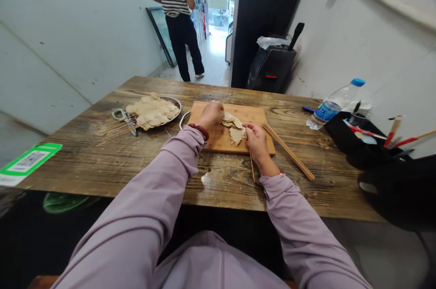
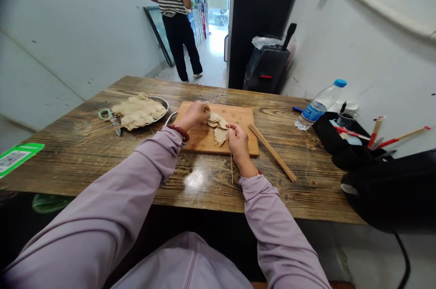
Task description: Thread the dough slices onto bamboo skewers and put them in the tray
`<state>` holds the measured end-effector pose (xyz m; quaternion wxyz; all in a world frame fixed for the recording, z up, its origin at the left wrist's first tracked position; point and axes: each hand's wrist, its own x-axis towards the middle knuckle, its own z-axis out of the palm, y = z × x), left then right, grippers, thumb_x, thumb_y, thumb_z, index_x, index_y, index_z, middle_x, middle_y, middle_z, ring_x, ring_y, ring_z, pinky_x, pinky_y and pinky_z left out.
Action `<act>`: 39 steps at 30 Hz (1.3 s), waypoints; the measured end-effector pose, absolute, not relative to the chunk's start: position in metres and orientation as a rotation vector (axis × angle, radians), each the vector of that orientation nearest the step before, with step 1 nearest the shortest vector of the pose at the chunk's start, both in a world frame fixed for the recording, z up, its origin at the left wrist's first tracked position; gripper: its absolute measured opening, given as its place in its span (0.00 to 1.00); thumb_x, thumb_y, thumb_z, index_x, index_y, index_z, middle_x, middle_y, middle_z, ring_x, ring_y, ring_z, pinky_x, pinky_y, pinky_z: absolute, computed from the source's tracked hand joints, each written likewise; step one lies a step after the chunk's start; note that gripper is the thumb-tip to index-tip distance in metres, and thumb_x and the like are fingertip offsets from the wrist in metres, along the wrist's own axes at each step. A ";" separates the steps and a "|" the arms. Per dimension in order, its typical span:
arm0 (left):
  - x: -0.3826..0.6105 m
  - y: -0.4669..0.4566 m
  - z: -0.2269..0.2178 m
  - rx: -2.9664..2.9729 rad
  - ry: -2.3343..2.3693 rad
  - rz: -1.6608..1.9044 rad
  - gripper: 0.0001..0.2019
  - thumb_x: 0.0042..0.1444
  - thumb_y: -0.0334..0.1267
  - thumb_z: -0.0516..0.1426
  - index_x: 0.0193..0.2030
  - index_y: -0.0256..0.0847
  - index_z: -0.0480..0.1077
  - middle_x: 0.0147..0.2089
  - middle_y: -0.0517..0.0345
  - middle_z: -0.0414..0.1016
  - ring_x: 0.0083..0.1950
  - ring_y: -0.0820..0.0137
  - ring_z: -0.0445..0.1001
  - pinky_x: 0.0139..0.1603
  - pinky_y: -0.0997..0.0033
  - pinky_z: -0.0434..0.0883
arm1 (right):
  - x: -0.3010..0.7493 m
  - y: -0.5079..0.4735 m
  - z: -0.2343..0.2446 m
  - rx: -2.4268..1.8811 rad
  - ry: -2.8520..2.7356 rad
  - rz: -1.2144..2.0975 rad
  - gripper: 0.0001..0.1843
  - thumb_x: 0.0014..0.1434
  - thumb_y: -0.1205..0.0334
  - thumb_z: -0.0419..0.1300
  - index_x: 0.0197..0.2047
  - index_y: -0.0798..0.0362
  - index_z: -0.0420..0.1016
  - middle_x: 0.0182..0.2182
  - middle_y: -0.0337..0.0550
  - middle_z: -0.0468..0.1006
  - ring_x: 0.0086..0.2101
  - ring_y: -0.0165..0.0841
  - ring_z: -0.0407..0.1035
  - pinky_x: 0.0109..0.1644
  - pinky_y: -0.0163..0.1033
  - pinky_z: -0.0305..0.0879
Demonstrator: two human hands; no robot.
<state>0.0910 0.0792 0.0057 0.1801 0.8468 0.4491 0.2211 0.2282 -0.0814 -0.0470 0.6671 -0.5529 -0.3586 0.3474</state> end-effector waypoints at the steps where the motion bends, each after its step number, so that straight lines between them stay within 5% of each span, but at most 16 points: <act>1: 0.089 0.078 0.006 2.386 1.317 0.612 0.09 0.46 0.28 0.59 0.33 0.35 0.80 0.35 0.44 0.80 0.40 0.58 0.76 0.47 0.61 0.71 | 0.228 -0.082 -0.047 -1.248 -0.813 0.785 0.16 0.54 0.55 0.58 0.42 0.54 0.76 0.18 0.26 0.62 0.18 0.25 0.52 0.23 0.32 0.47; 11: 0.045 0.035 0.008 1.610 1.021 1.023 0.05 0.51 0.31 0.62 0.29 0.39 0.68 0.30 0.62 0.71 0.32 0.72 0.70 0.39 0.69 0.72 | 0.222 -0.089 -0.037 -1.219 -0.848 0.845 0.17 0.52 0.54 0.59 0.42 0.53 0.76 0.17 0.27 0.62 0.19 0.25 0.51 0.23 0.33 0.45; 18: 0.016 -0.002 0.003 1.038 0.880 0.983 0.13 0.51 0.34 0.66 0.33 0.39 0.64 0.34 0.58 0.74 0.35 0.69 0.77 0.36 0.64 0.80 | 0.204 -0.105 -0.030 -1.194 -0.996 0.982 0.19 0.51 0.52 0.62 0.42 0.55 0.77 0.17 0.26 0.62 0.18 0.25 0.53 0.24 0.33 0.47; 23: 0.018 0.006 -0.022 1.436 1.037 1.056 0.07 0.54 0.32 0.63 0.32 0.40 0.67 0.30 0.61 0.71 0.33 0.69 0.73 0.40 0.64 0.77 | 0.203 -0.108 -0.030 -1.241 -0.992 0.960 0.19 0.53 0.51 0.61 0.43 0.55 0.78 0.16 0.26 0.62 0.18 0.24 0.52 0.23 0.33 0.47; 29: 0.010 0.001 -0.030 2.218 1.204 1.228 0.05 0.55 0.28 0.61 0.32 0.41 0.70 0.42 0.52 0.73 0.50 0.60 0.72 0.55 0.56 0.70 | 0.205 -0.111 -0.034 -1.309 -1.071 0.918 0.18 0.56 0.51 0.61 0.44 0.55 0.78 0.17 0.27 0.61 0.19 0.24 0.52 0.24 0.33 0.47; 39: 0.006 -0.011 -0.024 2.403 1.093 1.048 0.07 0.60 0.28 0.57 0.32 0.41 0.67 0.35 0.54 0.71 0.40 0.64 0.70 0.44 0.62 0.68 | 0.205 -0.114 -0.039 -1.378 -1.192 0.870 0.17 0.60 0.52 0.60 0.46 0.55 0.79 0.18 0.28 0.61 0.19 0.25 0.52 0.25 0.34 0.47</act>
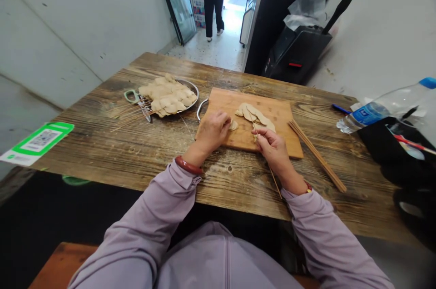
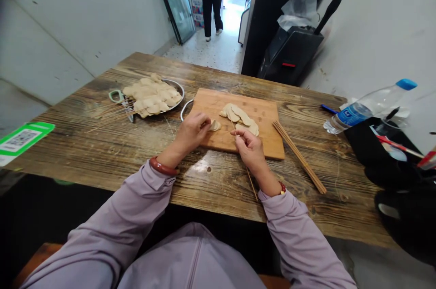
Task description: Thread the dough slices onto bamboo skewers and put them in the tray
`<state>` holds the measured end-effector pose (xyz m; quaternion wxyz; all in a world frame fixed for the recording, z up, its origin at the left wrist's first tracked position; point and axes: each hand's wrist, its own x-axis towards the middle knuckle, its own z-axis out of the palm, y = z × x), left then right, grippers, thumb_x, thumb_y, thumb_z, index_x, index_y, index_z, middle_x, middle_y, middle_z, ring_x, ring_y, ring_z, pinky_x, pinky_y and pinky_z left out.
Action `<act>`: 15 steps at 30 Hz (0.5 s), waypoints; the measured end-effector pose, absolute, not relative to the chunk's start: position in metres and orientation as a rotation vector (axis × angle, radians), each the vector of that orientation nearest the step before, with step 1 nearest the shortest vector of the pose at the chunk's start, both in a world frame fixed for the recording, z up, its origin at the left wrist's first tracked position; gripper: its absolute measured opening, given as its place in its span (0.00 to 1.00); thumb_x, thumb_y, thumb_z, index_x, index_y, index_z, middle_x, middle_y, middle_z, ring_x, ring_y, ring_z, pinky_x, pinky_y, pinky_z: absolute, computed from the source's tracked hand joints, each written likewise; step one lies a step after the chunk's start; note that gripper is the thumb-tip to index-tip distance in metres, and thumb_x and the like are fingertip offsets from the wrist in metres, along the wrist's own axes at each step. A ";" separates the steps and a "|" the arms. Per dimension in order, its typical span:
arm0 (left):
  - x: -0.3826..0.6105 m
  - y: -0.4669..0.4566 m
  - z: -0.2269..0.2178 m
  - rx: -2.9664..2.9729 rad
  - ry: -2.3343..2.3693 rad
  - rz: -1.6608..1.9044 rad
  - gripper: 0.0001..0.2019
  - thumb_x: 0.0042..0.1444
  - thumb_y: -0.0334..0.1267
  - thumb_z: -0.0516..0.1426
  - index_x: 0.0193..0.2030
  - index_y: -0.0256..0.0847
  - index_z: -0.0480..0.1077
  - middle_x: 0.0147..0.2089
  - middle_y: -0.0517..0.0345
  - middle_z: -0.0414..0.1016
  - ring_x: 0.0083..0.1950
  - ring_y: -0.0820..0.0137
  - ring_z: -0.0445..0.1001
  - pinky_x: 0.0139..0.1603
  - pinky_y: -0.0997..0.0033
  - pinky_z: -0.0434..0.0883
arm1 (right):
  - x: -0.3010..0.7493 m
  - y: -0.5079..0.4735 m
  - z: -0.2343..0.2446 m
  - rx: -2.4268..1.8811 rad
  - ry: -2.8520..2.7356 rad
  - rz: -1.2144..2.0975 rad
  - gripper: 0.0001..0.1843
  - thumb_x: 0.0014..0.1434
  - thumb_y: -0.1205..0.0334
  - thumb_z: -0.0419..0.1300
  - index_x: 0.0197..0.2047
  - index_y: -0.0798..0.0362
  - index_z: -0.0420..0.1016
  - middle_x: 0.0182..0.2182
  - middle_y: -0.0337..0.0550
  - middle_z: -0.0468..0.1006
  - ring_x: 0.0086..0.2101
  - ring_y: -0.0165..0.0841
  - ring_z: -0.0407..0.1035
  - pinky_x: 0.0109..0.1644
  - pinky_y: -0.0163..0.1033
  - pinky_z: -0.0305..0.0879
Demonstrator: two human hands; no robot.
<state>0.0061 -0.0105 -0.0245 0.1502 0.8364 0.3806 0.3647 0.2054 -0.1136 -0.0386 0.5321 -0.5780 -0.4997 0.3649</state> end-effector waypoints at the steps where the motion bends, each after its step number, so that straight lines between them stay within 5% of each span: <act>1: 0.006 -0.010 -0.025 2.332 1.095 1.062 0.07 0.60 0.27 0.57 0.33 0.41 0.67 0.34 0.56 0.71 0.38 0.65 0.70 0.42 0.63 0.68 | 0.206 -0.114 -0.038 -1.379 -1.197 0.874 0.17 0.60 0.52 0.60 0.46 0.55 0.79 0.18 0.28 0.61 0.19 0.26 0.52 0.25 0.34 0.47; 9: 0.010 -0.013 -0.010 1.135 0.965 1.036 0.08 0.62 0.34 0.60 0.37 0.42 0.63 0.28 0.62 0.75 0.26 0.70 0.77 0.26 0.74 0.70 | 0.202 -0.117 -0.036 -1.355 -1.183 0.890 0.17 0.61 0.53 0.59 0.48 0.55 0.78 0.18 0.28 0.62 0.19 0.26 0.53 0.24 0.34 0.47; 15: 0.009 -0.024 0.007 0.873 0.795 0.999 0.15 0.53 0.28 0.68 0.44 0.35 0.69 0.37 0.53 0.82 0.31 0.69 0.83 0.32 0.74 0.78 | 0.187 -0.127 -0.035 -1.233 -1.369 0.986 0.22 0.65 0.57 0.55 0.58 0.55 0.75 0.18 0.28 0.63 0.19 0.27 0.57 0.24 0.34 0.52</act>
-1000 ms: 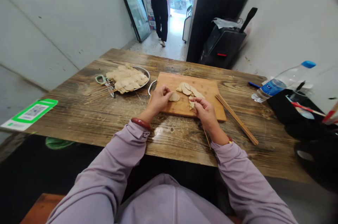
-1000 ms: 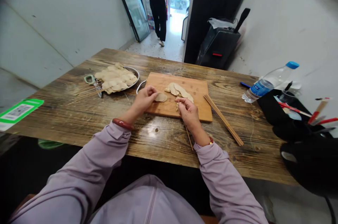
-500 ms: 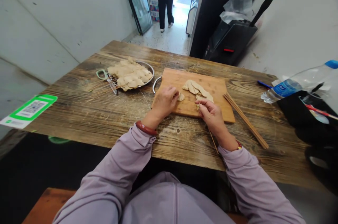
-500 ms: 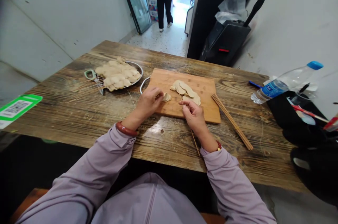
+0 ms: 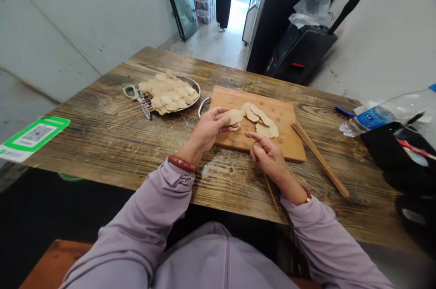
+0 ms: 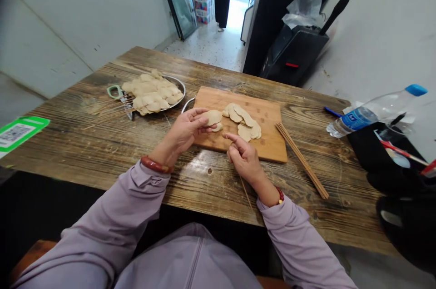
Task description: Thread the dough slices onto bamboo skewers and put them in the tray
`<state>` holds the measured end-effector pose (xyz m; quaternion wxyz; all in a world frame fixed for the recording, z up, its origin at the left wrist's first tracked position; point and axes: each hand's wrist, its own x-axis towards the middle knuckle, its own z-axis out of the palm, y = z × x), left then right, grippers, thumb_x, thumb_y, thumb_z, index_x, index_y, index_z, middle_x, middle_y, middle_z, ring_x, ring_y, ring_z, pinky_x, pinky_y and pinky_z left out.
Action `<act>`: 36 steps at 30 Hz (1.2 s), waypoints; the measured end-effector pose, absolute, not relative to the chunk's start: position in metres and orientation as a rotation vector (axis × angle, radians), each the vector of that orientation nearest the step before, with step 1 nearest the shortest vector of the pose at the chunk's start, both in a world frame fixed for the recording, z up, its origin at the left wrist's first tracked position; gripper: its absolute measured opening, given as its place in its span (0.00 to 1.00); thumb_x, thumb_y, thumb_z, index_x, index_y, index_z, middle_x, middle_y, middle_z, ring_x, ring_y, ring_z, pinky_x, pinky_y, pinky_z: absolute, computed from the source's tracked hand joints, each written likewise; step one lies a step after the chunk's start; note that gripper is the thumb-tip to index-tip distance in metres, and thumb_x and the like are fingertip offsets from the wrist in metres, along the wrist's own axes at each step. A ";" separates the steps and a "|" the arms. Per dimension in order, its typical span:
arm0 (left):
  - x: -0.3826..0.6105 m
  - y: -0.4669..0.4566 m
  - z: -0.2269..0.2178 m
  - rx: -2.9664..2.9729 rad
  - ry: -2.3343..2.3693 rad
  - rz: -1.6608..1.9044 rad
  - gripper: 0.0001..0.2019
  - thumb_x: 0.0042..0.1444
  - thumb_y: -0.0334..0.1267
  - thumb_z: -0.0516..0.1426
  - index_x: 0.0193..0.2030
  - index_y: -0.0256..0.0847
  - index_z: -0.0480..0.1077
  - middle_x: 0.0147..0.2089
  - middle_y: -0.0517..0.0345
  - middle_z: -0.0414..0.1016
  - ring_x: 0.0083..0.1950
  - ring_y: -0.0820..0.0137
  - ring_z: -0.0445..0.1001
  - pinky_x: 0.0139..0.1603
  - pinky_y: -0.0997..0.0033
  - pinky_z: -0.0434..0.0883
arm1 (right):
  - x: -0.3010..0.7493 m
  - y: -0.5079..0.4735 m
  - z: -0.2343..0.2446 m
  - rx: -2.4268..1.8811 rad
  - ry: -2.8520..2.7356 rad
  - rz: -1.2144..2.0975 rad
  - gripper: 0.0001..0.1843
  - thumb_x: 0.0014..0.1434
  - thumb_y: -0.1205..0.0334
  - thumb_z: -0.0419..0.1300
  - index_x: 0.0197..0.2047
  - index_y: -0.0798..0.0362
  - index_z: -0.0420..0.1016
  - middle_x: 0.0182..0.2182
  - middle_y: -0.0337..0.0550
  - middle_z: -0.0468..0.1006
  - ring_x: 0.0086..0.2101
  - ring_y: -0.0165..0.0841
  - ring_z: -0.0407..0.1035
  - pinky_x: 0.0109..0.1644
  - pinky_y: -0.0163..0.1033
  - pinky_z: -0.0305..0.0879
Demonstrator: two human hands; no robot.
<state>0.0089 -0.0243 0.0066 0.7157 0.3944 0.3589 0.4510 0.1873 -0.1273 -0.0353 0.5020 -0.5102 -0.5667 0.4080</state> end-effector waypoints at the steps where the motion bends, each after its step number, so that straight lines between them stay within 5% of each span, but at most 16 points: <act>1: 0.009 -0.026 0.007 0.862 0.784 0.993 0.16 0.51 0.28 0.69 0.44 0.34 0.70 0.38 0.52 0.83 0.32 0.68 0.84 0.33 0.74 0.78 | 0.185 -0.129 -0.036 -1.214 -1.404 0.997 0.22 0.65 0.58 0.54 0.59 0.55 0.75 0.19 0.28 0.63 0.20 0.28 0.57 0.25 0.34 0.52; 36: 0.017 -0.025 -0.004 1.212 0.877 1.198 0.07 0.45 0.32 0.66 0.34 0.36 0.78 0.30 0.61 0.78 0.29 0.75 0.75 0.34 0.74 0.77 | 0.179 -0.133 -0.033 -1.371 -1.434 0.995 0.27 0.64 0.57 0.55 0.61 0.59 0.78 0.16 0.28 0.62 0.17 0.27 0.54 0.23 0.35 0.52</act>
